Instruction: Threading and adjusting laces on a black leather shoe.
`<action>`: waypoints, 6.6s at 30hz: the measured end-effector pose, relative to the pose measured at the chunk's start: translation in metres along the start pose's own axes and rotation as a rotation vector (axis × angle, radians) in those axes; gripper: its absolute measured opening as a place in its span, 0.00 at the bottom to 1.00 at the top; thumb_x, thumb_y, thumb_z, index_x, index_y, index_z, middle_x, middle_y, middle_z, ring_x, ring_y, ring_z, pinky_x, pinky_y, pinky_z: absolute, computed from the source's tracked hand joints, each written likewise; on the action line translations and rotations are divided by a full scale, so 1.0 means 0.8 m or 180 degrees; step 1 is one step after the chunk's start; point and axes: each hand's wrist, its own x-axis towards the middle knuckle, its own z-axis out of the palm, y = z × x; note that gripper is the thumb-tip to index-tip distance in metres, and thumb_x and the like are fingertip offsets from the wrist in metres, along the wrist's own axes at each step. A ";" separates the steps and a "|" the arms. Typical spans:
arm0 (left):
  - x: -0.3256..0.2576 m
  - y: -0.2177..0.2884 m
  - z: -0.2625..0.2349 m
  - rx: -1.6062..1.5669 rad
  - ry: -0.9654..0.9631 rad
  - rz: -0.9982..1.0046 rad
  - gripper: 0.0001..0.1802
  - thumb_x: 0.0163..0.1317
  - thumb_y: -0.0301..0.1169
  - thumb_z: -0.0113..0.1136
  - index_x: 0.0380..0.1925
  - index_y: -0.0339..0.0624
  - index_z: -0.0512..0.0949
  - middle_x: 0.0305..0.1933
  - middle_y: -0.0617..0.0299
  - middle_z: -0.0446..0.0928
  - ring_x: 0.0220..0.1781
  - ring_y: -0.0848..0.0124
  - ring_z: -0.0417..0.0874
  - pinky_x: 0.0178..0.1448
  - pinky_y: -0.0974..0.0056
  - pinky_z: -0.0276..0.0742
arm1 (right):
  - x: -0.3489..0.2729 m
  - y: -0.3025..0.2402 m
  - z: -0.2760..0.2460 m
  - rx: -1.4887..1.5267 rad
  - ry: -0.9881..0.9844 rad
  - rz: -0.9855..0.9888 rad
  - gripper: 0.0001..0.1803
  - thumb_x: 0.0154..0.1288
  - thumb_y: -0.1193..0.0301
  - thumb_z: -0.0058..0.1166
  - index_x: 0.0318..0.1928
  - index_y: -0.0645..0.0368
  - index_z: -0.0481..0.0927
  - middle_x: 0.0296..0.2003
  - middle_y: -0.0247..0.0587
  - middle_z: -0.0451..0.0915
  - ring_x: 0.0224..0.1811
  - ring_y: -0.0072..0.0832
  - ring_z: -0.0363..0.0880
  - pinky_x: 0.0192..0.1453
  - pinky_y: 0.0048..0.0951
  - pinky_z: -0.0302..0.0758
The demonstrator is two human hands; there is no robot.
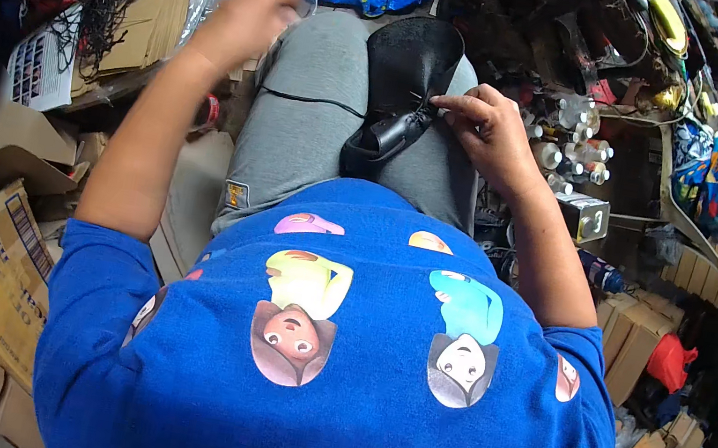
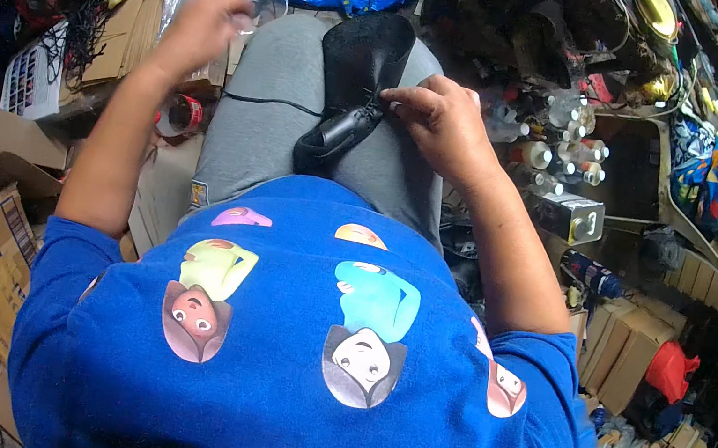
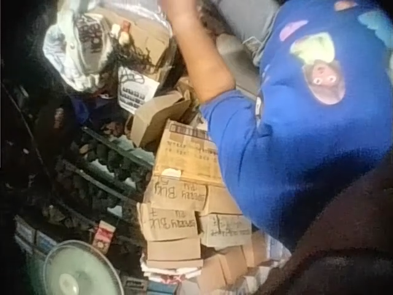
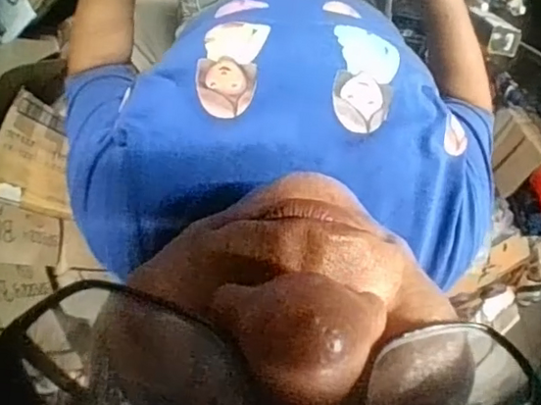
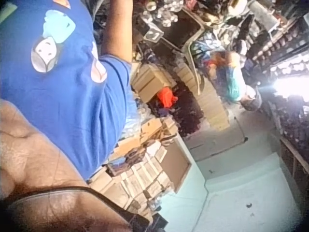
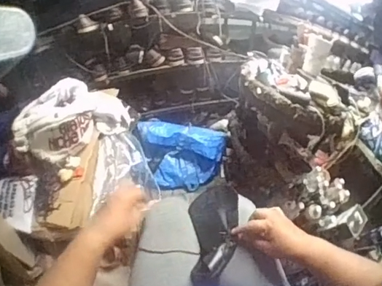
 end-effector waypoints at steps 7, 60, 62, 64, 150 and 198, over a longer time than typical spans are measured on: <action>-0.023 0.071 -0.015 -0.0748 -0.0591 0.0299 0.14 0.49 0.30 0.66 0.35 0.38 0.75 0.41 0.55 0.72 0.43 0.55 0.75 0.50 0.60 0.72 | -0.017 -0.013 0.015 -0.1066 0.0295 -0.0292 0.16 0.57 0.73 0.56 0.46 0.42 0.82 0.31 0.36 0.74 0.40 0.34 0.75 0.51 0.38 0.63; 0.000 0.102 0.069 -0.0282 -0.0097 0.0677 0.11 0.50 0.31 0.64 0.34 0.62 0.85 0.30 0.71 0.73 0.41 0.68 0.72 0.49 0.61 0.59 | 0.020 0.020 -0.012 -0.0069 -0.0463 0.0142 0.19 0.54 0.79 0.51 0.41 0.40 0.86 0.32 0.35 0.77 0.41 0.31 0.75 0.48 0.29 0.71; 0.002 0.103 0.067 -0.0265 -0.0124 0.0700 0.10 0.50 0.31 0.64 0.34 0.61 0.85 0.30 0.70 0.73 0.41 0.68 0.72 0.49 0.61 0.59 | 0.021 0.019 -0.012 -0.0032 -0.0504 0.0167 0.21 0.52 0.81 0.49 0.41 0.41 0.86 0.33 0.35 0.78 0.41 0.30 0.75 0.50 0.28 0.71; 0.004 0.104 0.067 -0.0249 -0.0149 0.0722 0.10 0.51 0.31 0.64 0.33 0.60 0.85 0.30 0.70 0.73 0.41 0.69 0.72 0.49 0.61 0.59 | 0.021 0.019 -0.013 0.0067 -0.0526 0.0213 0.21 0.52 0.81 0.49 0.41 0.42 0.85 0.33 0.36 0.77 0.42 0.29 0.75 0.50 0.28 0.71; -0.028 0.050 -0.085 -0.3134 -0.0216 -0.0802 0.07 0.62 0.30 0.58 0.30 0.38 0.77 0.33 0.65 0.78 0.37 0.76 0.77 0.45 0.70 0.72 | 0.022 0.056 -0.087 0.3159 0.0875 0.0553 0.12 0.66 0.66 0.54 0.40 0.62 0.79 0.37 0.37 0.80 0.42 0.25 0.78 0.50 0.28 0.74; -0.157 -0.016 -0.068 -0.2180 0.0002 -0.1935 0.10 0.62 0.32 0.58 0.25 0.38 0.75 0.24 0.73 0.71 0.29 0.83 0.67 0.35 0.74 0.65 | 0.006 0.082 -0.031 0.0954 -0.0181 0.0596 0.12 0.61 0.69 0.59 0.27 0.58 0.70 0.21 0.25 0.70 0.26 0.14 0.65 0.31 0.20 0.65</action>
